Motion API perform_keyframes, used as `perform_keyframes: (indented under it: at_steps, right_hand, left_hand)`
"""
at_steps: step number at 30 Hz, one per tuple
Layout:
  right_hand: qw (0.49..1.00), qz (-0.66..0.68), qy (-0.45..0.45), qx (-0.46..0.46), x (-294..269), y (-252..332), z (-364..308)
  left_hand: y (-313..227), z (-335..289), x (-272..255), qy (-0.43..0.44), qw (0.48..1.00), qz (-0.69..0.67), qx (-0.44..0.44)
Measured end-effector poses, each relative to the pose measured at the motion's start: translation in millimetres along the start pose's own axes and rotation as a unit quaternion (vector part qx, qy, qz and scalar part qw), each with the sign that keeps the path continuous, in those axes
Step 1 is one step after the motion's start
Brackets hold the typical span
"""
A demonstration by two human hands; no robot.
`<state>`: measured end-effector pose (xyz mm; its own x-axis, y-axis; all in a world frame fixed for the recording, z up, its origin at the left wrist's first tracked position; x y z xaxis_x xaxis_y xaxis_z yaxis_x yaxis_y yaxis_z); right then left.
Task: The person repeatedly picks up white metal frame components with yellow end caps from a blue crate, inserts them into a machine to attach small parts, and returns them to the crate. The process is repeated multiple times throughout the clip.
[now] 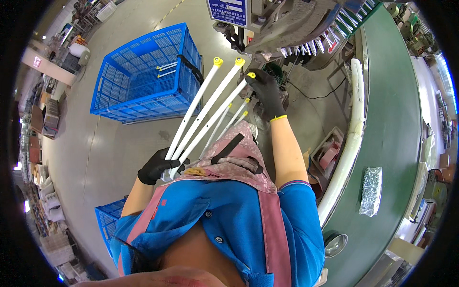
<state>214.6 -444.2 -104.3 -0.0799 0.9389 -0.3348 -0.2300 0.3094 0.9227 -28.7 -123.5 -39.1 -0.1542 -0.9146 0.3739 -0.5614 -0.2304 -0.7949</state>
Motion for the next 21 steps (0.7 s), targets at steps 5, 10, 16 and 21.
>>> perform_keyframes:
  at_steps: [5,10,16,21]
  right_hand:
    - [0.985,-0.06,-0.054,-0.151,-4.8,32.9,20.3]
    - [0.986,-0.081,-0.015,-0.143,-2.9,48.6,28.2]
    - [0.974,-0.164,-0.026,-0.156,-2.6,53.3,33.4]
    - [0.954,-0.235,-0.046,-0.178,-0.5,57.8,36.5]
  left_hand:
    - [1.9,-4.8,1.8,-0.048,0.999,0.005,0.022]
    - [4.5,-2.4,-0.6,-0.073,0.997,0.008,0.025]
    - [10.3,0.8,-0.6,-0.084,0.996,-0.01,0.031]
    - [10.6,3.0,-2.7,-0.075,0.997,-0.009,0.012]
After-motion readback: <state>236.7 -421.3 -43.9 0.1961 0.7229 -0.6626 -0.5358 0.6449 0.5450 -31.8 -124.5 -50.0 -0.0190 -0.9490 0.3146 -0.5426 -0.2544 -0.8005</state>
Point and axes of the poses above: each hand's wrist, its own z-axis towards the middle knuckle, its own x-axis out of the palm, y = z × x, the point moved 1 cm from there along z, towards the middle knuckle, and after that the axes turned 10 degrees about -z, right-handed, at the moved point
